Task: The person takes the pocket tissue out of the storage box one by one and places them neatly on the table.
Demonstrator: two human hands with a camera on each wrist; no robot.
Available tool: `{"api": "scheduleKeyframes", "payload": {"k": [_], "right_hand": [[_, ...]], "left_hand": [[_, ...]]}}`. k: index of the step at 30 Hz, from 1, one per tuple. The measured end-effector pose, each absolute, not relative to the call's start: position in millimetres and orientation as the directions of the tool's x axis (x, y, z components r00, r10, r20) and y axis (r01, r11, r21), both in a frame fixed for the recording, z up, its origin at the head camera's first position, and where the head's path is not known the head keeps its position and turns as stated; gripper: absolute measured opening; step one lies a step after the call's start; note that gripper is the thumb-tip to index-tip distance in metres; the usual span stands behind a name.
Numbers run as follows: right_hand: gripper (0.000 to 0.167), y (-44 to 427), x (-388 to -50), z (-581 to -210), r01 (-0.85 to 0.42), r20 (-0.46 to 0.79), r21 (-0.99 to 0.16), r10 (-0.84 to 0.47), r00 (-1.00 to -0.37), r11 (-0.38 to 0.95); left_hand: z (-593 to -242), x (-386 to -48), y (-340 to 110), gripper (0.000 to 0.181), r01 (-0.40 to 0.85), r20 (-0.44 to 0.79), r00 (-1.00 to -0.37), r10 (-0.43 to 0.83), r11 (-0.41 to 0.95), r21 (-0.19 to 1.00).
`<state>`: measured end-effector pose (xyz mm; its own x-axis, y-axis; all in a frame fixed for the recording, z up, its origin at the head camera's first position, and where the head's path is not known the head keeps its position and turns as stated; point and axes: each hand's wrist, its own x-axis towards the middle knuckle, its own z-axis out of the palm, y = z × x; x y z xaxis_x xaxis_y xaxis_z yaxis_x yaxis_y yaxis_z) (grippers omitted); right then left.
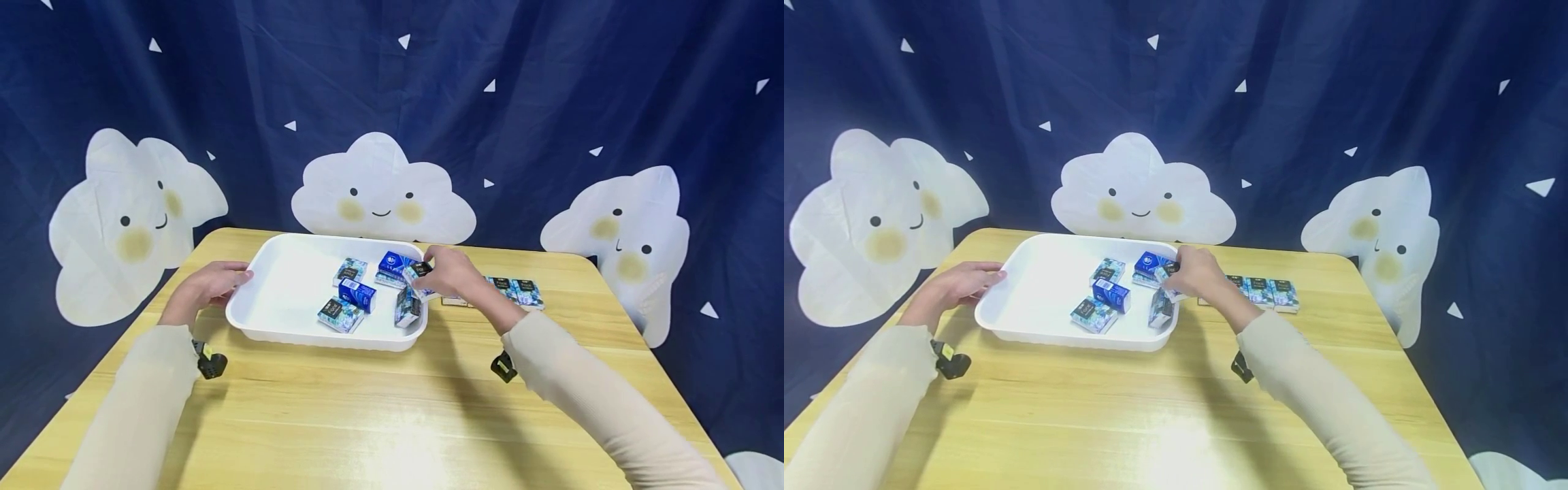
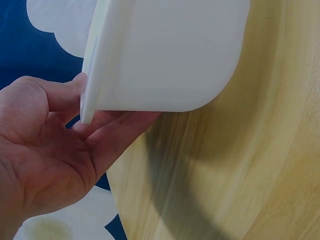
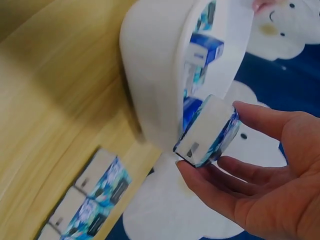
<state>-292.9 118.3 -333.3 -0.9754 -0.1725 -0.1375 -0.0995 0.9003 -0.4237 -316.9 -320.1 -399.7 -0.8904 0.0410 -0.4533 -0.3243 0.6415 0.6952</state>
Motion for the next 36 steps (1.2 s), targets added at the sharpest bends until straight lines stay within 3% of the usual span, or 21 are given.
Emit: {"api": "scheduleKeyframes", "payload": {"k": [36], "right_hand": [[0.059,266.8,-305.0,-357.6,0.040,-0.063,-0.406,0.016,-0.998,0.913]], "left_hand": [[-399.7,-316.0,-321.0,0.063,-0.318,-0.445,-0.894,0.053,0.626,0.712]]}}
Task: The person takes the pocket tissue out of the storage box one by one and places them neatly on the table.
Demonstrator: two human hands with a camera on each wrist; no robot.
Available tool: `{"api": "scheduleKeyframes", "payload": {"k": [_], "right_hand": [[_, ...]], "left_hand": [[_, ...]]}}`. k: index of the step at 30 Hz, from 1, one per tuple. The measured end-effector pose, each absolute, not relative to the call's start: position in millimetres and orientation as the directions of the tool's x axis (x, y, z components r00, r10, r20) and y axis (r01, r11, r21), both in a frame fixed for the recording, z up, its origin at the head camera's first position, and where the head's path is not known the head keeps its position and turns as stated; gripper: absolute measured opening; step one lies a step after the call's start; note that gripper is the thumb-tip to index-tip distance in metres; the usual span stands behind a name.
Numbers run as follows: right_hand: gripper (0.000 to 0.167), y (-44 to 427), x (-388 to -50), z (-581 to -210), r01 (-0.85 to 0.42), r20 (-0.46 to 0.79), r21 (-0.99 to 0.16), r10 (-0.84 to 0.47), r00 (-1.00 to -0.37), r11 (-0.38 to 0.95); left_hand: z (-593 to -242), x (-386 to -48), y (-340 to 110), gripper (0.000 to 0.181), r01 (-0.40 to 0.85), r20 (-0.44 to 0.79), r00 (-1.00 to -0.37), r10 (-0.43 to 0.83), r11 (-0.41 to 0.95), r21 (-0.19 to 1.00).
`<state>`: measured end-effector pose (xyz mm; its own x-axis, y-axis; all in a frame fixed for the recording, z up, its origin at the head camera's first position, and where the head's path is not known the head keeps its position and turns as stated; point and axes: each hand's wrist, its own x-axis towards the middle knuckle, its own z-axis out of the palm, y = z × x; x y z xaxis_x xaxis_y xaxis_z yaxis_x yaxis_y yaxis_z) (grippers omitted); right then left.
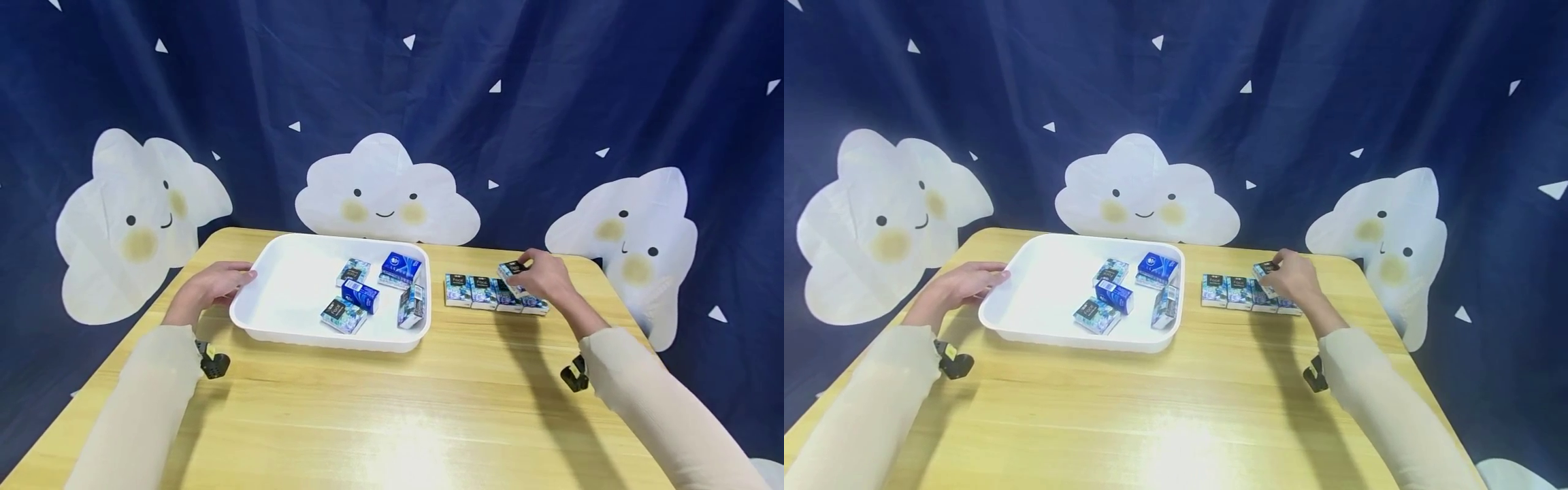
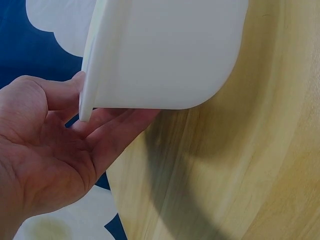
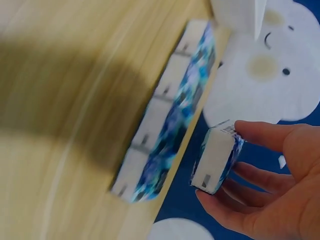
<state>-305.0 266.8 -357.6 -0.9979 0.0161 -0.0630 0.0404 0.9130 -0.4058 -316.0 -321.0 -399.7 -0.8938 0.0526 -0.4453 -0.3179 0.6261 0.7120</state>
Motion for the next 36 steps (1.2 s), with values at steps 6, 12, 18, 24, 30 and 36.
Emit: {"api": "scheduleKeyframes", "payload": {"k": [6,12,18,24,30,36], "right_hand": [[0.062,291.9,-303.9,-363.8,0.090,-0.094,-0.390,0.058,-0.994,0.917],[0.060,309.9,-304.2,-372.2,0.111,-0.037,-0.398,0.105,-0.994,0.911],[0.058,326.1,-304.6,-381.1,0.124,0.033,-0.396,0.149,-0.988,0.910],[0.057,340.3,-305.1,-391.8,0.144,0.086,-0.389,0.191,-0.978,0.910],[0.057,347.4,-303.3,-399.1,0.164,0.074,-0.405,0.211,-0.975,0.900],[0.057,353.9,-303.3,-408.4,0.171,0.058,-0.413,0.214,-0.975,0.895]], "left_hand": [[-400.6,-316.0,-321.5,0.062,-0.320,-0.445,-0.894,0.047,0.629,0.708],[-400.1,-313.9,-322.4,0.063,-0.318,-0.444,-0.895,0.049,0.628,0.710],[-399.3,-313.7,-322.4,0.063,-0.312,-0.435,-0.898,0.060,0.612,0.727],[-399.3,-315.1,-321.6,0.062,-0.312,-0.436,-0.898,0.060,0.613,0.726],[-400.2,-316.3,-322.0,0.062,-0.315,-0.440,-0.896,0.058,0.614,0.723],[-400.0,-315.6,-323.7,0.061,-0.308,-0.434,-0.899,0.065,0.612,0.728]]}}
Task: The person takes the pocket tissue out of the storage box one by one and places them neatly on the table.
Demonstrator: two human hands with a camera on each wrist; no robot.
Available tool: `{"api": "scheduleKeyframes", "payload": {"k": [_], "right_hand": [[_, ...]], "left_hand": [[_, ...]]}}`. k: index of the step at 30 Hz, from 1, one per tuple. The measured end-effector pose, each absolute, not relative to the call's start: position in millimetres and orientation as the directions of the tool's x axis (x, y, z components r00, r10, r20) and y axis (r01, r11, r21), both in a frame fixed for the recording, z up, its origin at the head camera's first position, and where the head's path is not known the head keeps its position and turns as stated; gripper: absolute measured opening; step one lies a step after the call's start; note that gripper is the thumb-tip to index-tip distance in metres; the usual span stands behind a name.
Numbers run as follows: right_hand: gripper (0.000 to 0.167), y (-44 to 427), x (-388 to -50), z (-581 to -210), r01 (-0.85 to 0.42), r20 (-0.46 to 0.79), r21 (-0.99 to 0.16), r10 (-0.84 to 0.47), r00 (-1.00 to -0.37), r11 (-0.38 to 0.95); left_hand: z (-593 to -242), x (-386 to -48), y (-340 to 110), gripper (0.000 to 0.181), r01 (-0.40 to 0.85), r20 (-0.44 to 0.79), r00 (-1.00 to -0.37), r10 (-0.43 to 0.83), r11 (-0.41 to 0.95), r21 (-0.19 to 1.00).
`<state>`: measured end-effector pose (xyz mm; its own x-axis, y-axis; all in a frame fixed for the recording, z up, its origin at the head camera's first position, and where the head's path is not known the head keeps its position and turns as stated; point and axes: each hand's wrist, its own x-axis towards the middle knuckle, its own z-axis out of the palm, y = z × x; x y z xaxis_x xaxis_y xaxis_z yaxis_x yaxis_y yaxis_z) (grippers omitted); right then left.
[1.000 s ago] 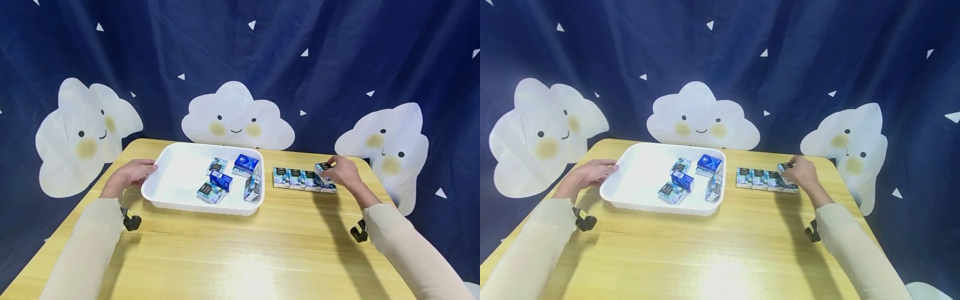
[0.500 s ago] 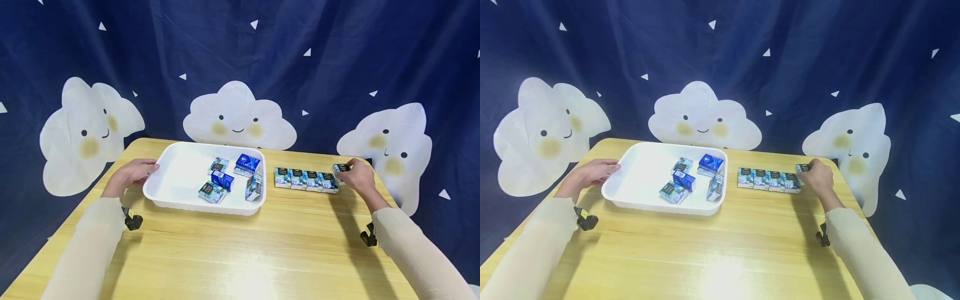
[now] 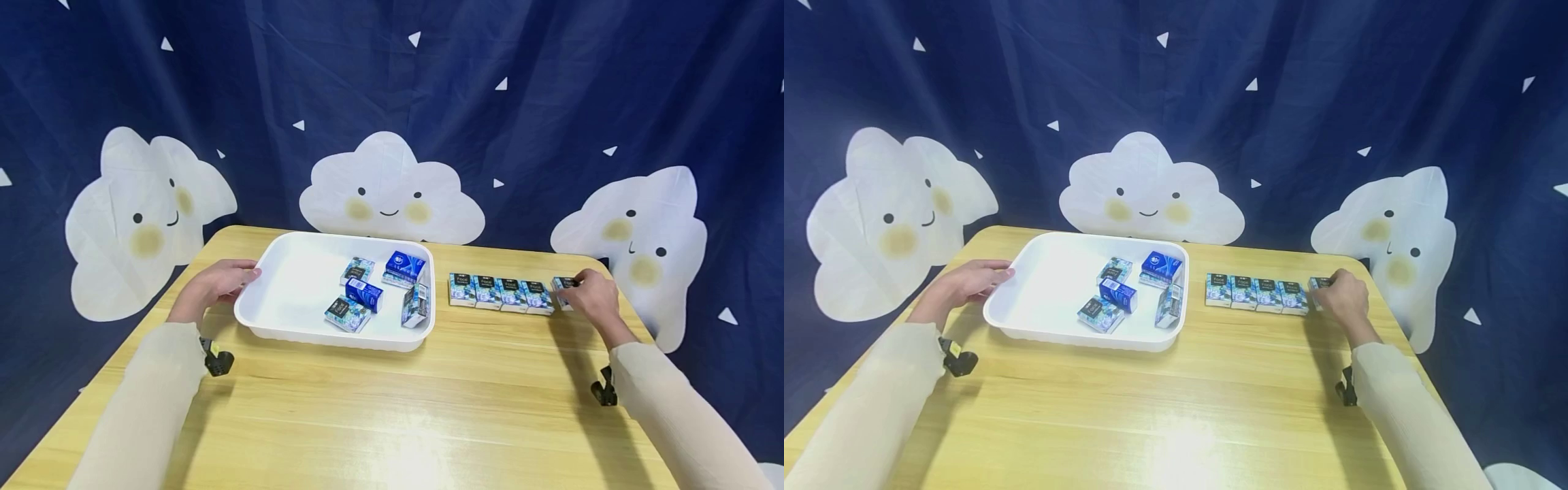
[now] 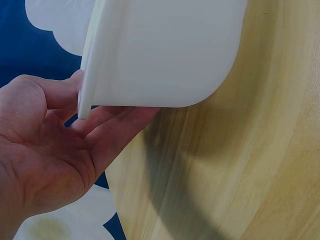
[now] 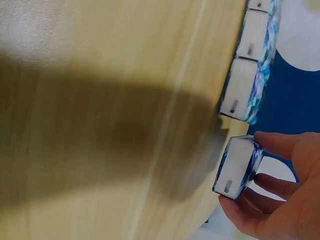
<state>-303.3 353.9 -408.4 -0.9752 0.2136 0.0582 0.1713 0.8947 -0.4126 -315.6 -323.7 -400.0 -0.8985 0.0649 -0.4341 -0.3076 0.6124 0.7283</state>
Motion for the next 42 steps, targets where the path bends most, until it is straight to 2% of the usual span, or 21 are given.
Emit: {"api": "scheduleKeyframes", "payload": {"k": [11,24,29,31,35,37,42], "right_hand": [[0.052,360.2,-302.7,-421.6,0.177,0.029,-0.383,0.203,-0.979,0.907],[0.055,360.4,-299.0,-418.7,0.179,-0.023,-0.362,0.183,-0.983,0.915],[0.061,362.9,-296.7,-413.4,0.188,-0.050,-0.347,0.182,-0.982,0.919],[0.058,365.5,-295.9,-411.3,0.179,-0.054,-0.330,0.171,-0.984,0.927],[0.037,371.0,-295.8,-407.6,0.149,-0.077,-0.302,0.132,-0.988,0.942],[0.033,371.7,-295.0,-406.1,0.148,-0.098,-0.303,0.124,-0.988,0.942],[0.041,367.5,-293.8,-405.0,0.180,-0.139,-0.311,0.143,-0.980,0.933]], "left_hand": [[-398.9,-314.1,-322.4,0.061,-0.307,-0.437,-0.897,0.070,0.613,0.728],[-399.7,-315.1,-322.8,0.063,-0.311,-0.440,-0.895,0.071,0.608,0.730],[-400.2,-315.3,-322.6,0.063,-0.316,-0.445,-0.893,0.067,0.609,0.727],[-400.1,-315.6,-322.2,0.063,-0.320,-0.448,-0.892,0.066,0.607,0.727],[-399.3,-316.2,-321.9,0.063,-0.317,-0.447,-0.892,0.068,0.610,0.726],[-398.9,-316.0,-321.7,0.063,-0.313,-0.444,-0.893,0.070,0.611,0.727],[-399.7,-315.3,-322.1,0.063,-0.312,-0.443,-0.894,0.071,0.610,0.728]]}}
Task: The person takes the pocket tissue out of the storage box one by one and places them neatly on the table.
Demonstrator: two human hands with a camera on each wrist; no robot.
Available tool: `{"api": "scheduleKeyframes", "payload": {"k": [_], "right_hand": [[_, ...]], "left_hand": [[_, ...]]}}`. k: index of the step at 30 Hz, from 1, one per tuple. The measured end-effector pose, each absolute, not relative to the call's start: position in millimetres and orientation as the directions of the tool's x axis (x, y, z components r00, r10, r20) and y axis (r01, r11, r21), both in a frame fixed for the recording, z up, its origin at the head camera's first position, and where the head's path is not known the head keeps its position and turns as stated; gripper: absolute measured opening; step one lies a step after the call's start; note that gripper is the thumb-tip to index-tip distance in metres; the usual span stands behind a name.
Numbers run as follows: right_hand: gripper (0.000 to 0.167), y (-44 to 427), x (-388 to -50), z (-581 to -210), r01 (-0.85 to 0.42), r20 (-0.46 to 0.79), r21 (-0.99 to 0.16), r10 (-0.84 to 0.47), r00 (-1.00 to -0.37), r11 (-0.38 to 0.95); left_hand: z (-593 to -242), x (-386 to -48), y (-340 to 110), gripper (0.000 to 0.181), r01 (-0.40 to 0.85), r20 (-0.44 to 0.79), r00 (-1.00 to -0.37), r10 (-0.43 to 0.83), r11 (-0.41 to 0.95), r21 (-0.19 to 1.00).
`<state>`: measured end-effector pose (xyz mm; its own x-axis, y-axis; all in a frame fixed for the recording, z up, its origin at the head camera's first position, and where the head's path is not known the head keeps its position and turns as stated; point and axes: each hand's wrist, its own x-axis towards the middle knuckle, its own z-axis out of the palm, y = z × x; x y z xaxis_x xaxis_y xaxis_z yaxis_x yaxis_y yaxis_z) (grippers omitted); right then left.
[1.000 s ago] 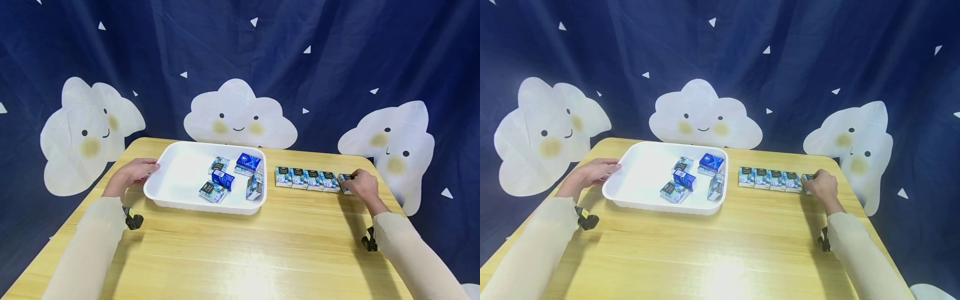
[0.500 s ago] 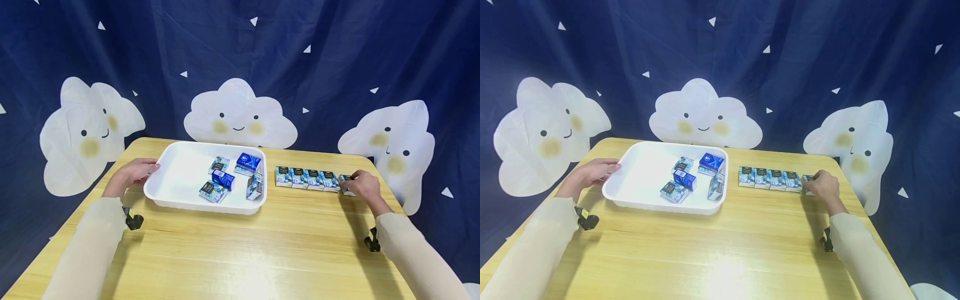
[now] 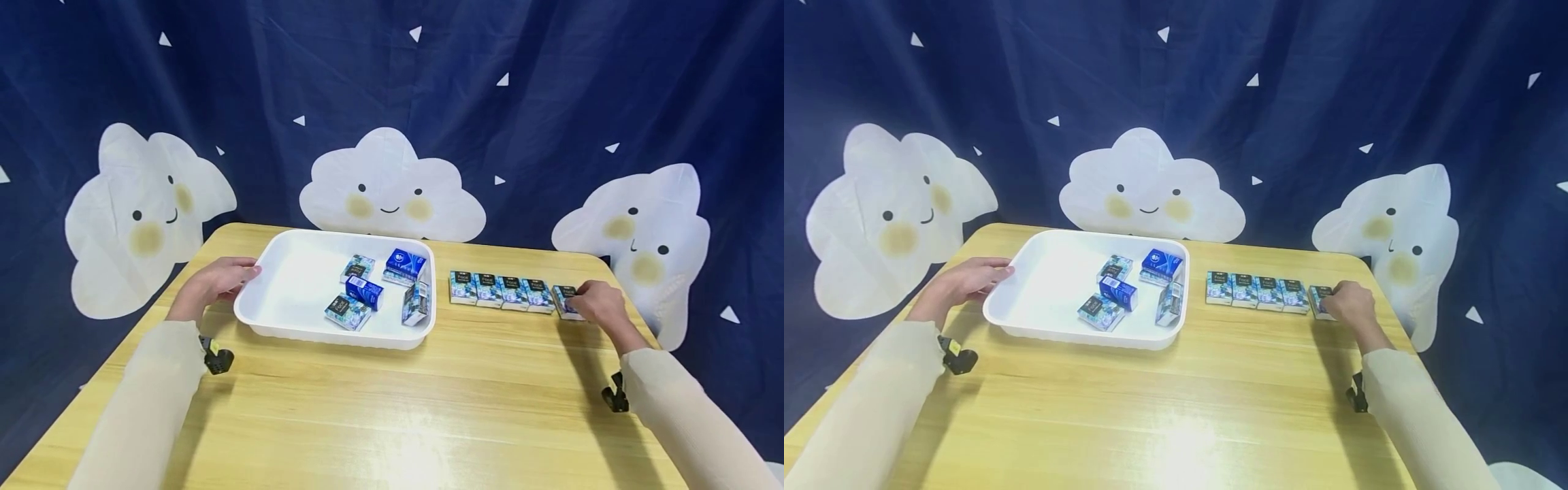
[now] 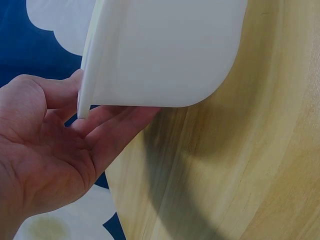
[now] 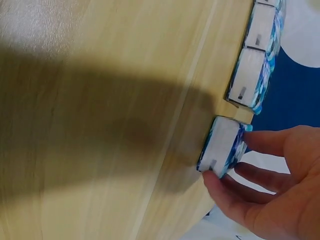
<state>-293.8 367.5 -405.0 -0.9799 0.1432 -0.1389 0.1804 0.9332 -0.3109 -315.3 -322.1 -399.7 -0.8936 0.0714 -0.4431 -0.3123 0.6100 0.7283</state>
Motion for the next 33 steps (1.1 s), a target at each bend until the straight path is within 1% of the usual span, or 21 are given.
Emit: {"api": "scheduleKeyframes", "payload": {"k": [9,20,27,33], "right_hand": [[0.046,360.2,-295.9,-409.2,0.155,-0.101,-0.304,0.130,-0.986,0.940],[0.050,357.4,-296.7,-409.8,0.147,-0.102,-0.317,0.121,-0.987,0.937],[0.049,357.4,-299.3,-409.9,0.146,-0.099,-0.314,0.120,-0.988,0.938],[0.050,357.0,-301.3,-410.8,0.156,-0.107,-0.315,0.128,-0.986,0.936]], "left_hand": [[-401.7,-314.2,-322.9,0.063,-0.313,-0.440,-0.895,0.073,0.600,0.736],[-399.9,-317.8,-321.4,0.063,-0.346,-0.467,-0.883,0.038,0.619,0.705],[-398.8,-317.6,-320.0,0.061,-0.334,-0.458,-0.888,0.046,0.620,0.710],[-400.2,-317.7,-321.5,0.062,-0.357,-0.473,-0.881,0.029,0.615,0.703]]}}
